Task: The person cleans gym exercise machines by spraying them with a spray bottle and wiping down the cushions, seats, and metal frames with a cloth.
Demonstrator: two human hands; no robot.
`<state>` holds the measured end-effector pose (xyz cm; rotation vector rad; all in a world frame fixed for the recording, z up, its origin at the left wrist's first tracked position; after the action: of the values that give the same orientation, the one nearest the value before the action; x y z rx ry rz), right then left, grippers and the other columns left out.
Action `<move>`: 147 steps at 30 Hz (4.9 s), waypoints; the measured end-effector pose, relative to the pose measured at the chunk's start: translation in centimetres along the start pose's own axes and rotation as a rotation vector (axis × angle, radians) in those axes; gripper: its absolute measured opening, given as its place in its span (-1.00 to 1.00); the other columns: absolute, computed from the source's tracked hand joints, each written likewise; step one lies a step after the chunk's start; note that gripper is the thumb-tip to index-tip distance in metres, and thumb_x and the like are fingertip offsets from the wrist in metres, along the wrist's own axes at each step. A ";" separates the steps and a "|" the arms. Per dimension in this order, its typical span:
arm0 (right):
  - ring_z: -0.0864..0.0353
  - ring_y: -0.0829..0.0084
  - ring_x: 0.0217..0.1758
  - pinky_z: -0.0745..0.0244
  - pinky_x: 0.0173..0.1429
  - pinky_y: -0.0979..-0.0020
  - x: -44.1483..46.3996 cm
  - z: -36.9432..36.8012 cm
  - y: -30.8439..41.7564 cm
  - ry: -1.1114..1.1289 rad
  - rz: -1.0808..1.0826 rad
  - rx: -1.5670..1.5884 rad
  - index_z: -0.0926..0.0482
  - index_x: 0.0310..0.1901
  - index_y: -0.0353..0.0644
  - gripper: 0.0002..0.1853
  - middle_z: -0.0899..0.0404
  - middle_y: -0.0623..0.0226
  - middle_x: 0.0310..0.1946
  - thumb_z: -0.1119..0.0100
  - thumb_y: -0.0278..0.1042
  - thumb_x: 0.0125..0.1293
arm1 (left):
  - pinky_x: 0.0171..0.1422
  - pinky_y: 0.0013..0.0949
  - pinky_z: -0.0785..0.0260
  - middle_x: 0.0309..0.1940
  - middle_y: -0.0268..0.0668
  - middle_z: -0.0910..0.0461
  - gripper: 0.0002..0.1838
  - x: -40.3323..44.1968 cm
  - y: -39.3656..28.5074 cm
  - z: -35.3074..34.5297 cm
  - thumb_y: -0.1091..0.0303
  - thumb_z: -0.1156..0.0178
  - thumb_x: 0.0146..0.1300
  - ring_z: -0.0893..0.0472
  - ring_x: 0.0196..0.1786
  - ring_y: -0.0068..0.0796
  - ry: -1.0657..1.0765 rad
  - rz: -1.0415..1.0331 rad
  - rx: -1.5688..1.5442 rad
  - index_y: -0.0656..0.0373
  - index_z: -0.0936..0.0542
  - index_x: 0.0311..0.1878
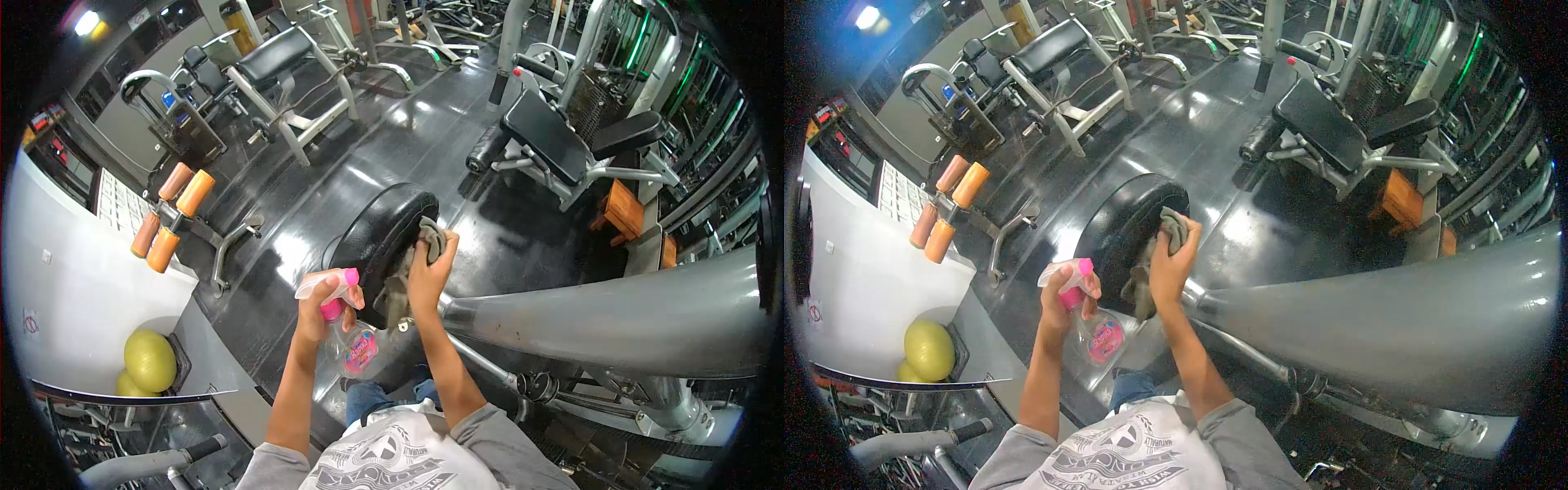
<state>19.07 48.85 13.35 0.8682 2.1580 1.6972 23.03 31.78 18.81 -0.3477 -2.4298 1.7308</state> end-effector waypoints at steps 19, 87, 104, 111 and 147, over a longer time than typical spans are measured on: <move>-0.53 0.15 0.10 -0.42 0.23 0.26 1.6 -0.2 4.4 0.041 0.443 -0.284 -0.65 -0.05 -0.19 -0.66 -0.53 0.18 -0.03 -0.25 -0.68 0.10 | -0.64 -0.45 -0.34 -0.46 -0.09 -0.62 -0.51 -1.1 0.4 0.3 -0.03 -0.11 0.35 -0.50 -0.69 -0.45 -0.053 0.008 -0.094 0.34 -0.59 -0.26; -0.17 0.24 0.51 -0.05 0.56 0.27 -12.1 9.9 -6.7 0.158 -0.447 0.026 -0.22 0.46 -0.32 -0.45 -0.21 0.12 0.41 0.03 -0.25 0.55 | -0.23 0.00 -0.48 -0.36 0.01 -0.61 -0.66 2.0 6.2 -8.7 0.15 -0.32 0.20 -0.63 -0.28 0.14 -0.186 -0.349 1.155 0.26 -0.50 -0.31; -0.21 0.22 0.46 -0.09 0.52 0.26 -8.8 6.7 -5.2 0.108 -0.296 0.032 -0.22 0.45 -0.34 -0.46 -0.22 0.07 0.37 0.04 -0.25 0.55 | -0.42 -0.27 -0.34 -0.62 -0.14 -0.51 -0.74 -0.9 0.1 -9.4 0.28 -0.37 0.17 -0.54 -0.57 -0.27 -0.165 -0.266 1.045 0.27 -0.56 -0.44; -0.40 0.16 0.35 -0.28 0.43 0.29 -0.9 2.4 -5.3 0.014 -0.303 -0.200 -0.34 0.42 -0.22 -0.51 -0.32 0.07 0.31 0.03 -0.38 0.49 | -0.50 -0.42 -0.35 -0.64 -0.30 -0.55 -0.77 -2.7 -3.6 -5.4 0.33 -0.32 0.29 -0.55 -0.59 -0.62 -0.165 0.015 0.768 0.28 -0.60 -0.41; -0.52 0.11 0.12 -0.39 0.27 0.18 2.8 1.8 -3.5 -0.110 0.040 -0.440 -0.53 0.12 -0.23 -0.67 -0.40 0.10 0.00 0.01 -0.50 0.34 | -0.69 -0.47 -0.37 -0.55 -0.07 -0.65 -0.64 -0.8 -1.4 -0.1 0.23 -0.19 0.22 -0.52 -0.74 -0.46 0.071 -0.071 0.162 0.43 -0.61 -0.45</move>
<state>16.82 51.45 9.96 0.8550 1.6120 1.9840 23.68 31.27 20.19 -0.2947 -2.2080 1.8362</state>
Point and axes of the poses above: each hand's wrist, its own x-axis towards the middle knuckle, its own z-axis out of the back of the hand, y = z × x, the point moved 1 cm from there along x, towards the middle knuckle
